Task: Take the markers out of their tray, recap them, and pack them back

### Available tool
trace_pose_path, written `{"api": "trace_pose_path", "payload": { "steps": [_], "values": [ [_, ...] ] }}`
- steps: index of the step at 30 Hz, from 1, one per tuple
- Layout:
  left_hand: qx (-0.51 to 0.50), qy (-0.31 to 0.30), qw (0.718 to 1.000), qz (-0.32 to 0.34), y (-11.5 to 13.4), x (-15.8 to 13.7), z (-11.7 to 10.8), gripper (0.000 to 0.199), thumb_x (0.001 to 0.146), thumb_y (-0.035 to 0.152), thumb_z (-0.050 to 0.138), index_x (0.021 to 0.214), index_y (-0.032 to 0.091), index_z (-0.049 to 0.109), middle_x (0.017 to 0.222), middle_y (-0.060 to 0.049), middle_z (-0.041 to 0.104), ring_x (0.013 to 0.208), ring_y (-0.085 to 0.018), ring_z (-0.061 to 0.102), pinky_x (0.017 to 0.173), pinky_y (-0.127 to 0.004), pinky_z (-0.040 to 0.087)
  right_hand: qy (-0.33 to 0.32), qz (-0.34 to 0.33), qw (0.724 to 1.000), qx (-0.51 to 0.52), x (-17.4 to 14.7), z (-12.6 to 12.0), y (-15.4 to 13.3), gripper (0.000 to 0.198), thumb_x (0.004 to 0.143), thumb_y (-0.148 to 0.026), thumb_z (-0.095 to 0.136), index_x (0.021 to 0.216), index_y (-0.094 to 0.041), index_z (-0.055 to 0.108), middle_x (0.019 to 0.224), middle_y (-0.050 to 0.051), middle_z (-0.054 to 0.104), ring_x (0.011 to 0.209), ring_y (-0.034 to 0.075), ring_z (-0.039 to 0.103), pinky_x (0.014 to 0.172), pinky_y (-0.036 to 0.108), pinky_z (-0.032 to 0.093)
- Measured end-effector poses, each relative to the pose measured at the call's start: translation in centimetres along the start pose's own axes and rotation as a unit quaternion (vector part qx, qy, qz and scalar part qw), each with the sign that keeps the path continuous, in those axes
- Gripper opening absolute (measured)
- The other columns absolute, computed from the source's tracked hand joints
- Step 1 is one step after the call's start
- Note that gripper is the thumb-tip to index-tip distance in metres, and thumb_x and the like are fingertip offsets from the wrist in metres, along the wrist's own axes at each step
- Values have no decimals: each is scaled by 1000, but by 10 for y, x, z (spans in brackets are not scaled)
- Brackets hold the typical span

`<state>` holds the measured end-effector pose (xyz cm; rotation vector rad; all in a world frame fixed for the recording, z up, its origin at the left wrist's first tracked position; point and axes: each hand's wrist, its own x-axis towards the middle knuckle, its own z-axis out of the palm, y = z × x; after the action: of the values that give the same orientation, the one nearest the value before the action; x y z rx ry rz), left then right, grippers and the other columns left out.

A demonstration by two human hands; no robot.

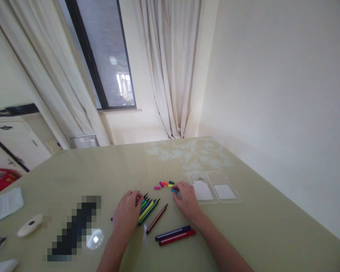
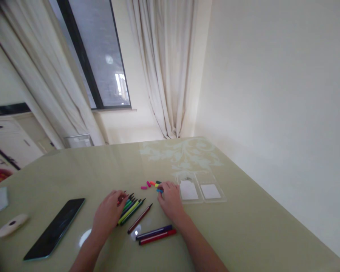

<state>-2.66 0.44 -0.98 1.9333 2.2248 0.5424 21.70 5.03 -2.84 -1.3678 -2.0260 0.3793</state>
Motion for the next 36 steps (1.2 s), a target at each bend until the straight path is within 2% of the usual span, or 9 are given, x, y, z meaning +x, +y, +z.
{"api": "trace_pose_path", "payload": {
  "steps": [5, 8, 12, 17, 21, 24, 28, 33, 36],
  "values": [
    [30, -47, 998, -16, -2, -1, 4, 17, 97, 25, 53, 92, 21, 68, 100, -6, 71, 98, -24, 66, 86, -33, 46, 20, -16, 988, 152, -2, -5, 0, 21, 87, -8, 57, 99, -19, 70, 99, 6, 68, 89, 19, 64, 83, 32, 49],
    [24, -53, 998, 2, -3, -1, 6, 18, 96, 25, 53, 93, 21, 69, 101, -7, 71, 100, -24, 66, 88, -35, 46, 23, -13, 978, 206, -2, -6, 2, 15, 90, -15, 60, 98, -20, 72, 97, 5, 69, 81, 18, 64, 77, 31, 51],
    [1, -50, 998, 24, -4, 0, 8, 18, 94, 25, 52, 92, 19, 69, 100, -9, 70, 100, -27, 66, 91, -39, 47, 31, -10, 968, 247, -4, -5, 3, 13, 88, -19, 64, 98, -21, 73, 95, 4, 71, 81, 18, 66, 77, 31, 53],
    [-148, -3, 985, 92, 8, -1, 13, 20, 95, 33, 48, 94, 20, 64, 100, -10, 70, 99, -28, 65, 91, -42, 49, 21, -11, 956, 294, -7, -3, -1, 14, 90, -22, 66, 101, -22, 74, 97, 4, 73, 85, 18, 68, 81, 32, 54],
    [-290, -42, 950, 112, 27, -7, 13, 24, 100, 41, 43, 103, 23, 59, 103, -8, 72, 98, -26, 67, 89, -41, 51, 21, -7, 938, 345, -6, -3, -4, 16, 91, -29, 69, 105, -23, 75, 100, 4, 74, 90, 19, 69, 86, 34, 55],
    [-326, -61, 935, 123, 36, -11, 11, 23, 100, 41, 45, 106, 24, 58, 107, -7, 73, 99, -25, 68, 89, -40, 51, 22, -11, 933, 360, -6, -6, -5, 15, 91, -32, 70, 103, -24, 75, 98, 4, 74, 91, 20, 69, 86, 34, 54],
    [-322, -59, 936, 132, 39, -12, 9, 22, 99, 41, 48, 106, 25, 61, 104, -6, 74, 99, -25, 68, 88, -38, 51, 22, -15, 931, 363, -7, -9, -8, 15, 92, -33, 71, 103, -25, 76, 99, 4, 73, 91, 19, 68, 85, 33, 54],
    [-313, -49, 934, 163, 39, -11, 11, 22, 98, 38, 51, 106, 25, 67, 106, -4, 74, 101, -24, 67, 90, -36, 50, -31, -19, 934, 357, -8, -13, -10, 14, 90, -33, 72, 100, -26, 79, 94, 3, 74, 86, 19, 68, 81, 31, 52],
    [-304, -48, 937, 163, 39, -12, 15, 23, 98, 40, 53, 101, 25, 70, 101, -4, 75, 95, -24, 67, 85, -34, 50, -40, 2, 934, 356, -8, -14, -10, 13, 87, -34, 74, 95, -24, 80, 88, 3, 75, 81, 19, 68, 76, 30, 52]
  ]
}}
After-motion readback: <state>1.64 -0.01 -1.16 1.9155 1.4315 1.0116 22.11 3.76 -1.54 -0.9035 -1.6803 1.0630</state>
